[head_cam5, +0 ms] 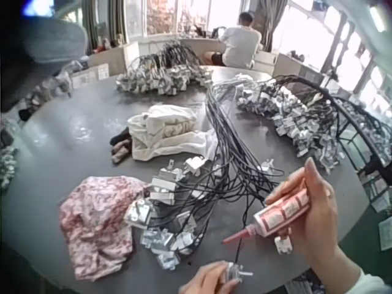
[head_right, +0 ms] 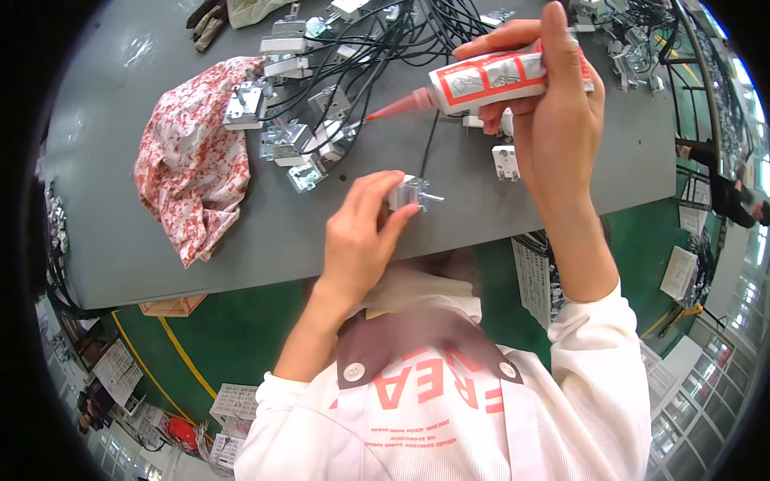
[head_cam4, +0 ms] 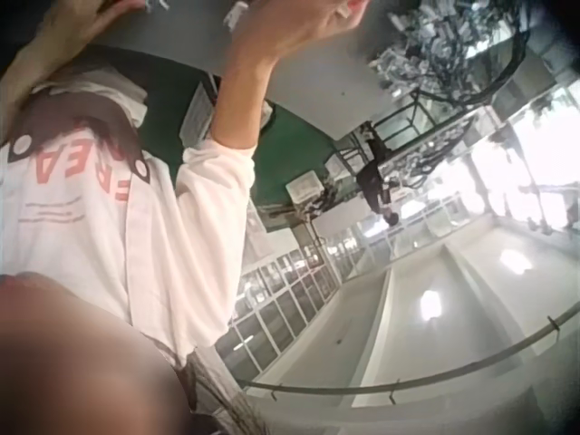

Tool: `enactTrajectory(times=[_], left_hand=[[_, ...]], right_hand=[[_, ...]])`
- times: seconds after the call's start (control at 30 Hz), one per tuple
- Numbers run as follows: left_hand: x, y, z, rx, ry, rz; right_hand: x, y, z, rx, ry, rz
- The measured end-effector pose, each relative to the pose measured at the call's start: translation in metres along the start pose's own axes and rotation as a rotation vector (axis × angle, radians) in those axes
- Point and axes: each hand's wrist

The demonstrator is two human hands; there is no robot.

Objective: Applying sealant or adhesive from a tube to small electrical components with wires on a factory workbench.

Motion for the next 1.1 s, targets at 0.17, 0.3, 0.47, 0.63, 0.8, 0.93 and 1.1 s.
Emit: enactTrajectory(times=[0.17,0.3,0.47,0.63,0.8,0.93,1.1], left_hand=[[-0.003,-0.007,0.008,-0.111,0.004,-0.199],[0.011,-0.021,0.032,-0.383,0.239,-0.482],[0.036,-0.087,0.063,-0.898,0.122,-0.768],[0.049,-0.138,0.069,-0.691,-0.278,-0.4],[0.066,-0.143,0.059,-0.619,-0.238,-0.364],[0.067,-0.142,0.057,-0.707,-0.161,-0.462],[0.061,-0.137,0.054,-0.793,-0.171,-0.515]], right_hand=[[0.0,0.026,-0.011,0.075,0.0,0.051],[0.006,0.068,-0.014,0.229,-0.036,0.148],[-0.007,0.129,-0.021,0.572,-0.164,0.293],[-0.056,0.192,-0.033,0.65,-0.512,0.639],[-0.066,0.218,-0.027,0.761,-0.083,0.583],[-0.073,0.212,-0.027,0.701,-0.251,0.594],[-0.074,0.203,-0.026,0.703,-0.244,0.614]])
Point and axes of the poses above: each hand's wrist, its own z-axis away from the middle knuckle, its own y-axis out of the palm, x = y × z, and after that the axes turned 11 degrees about x, right-handed
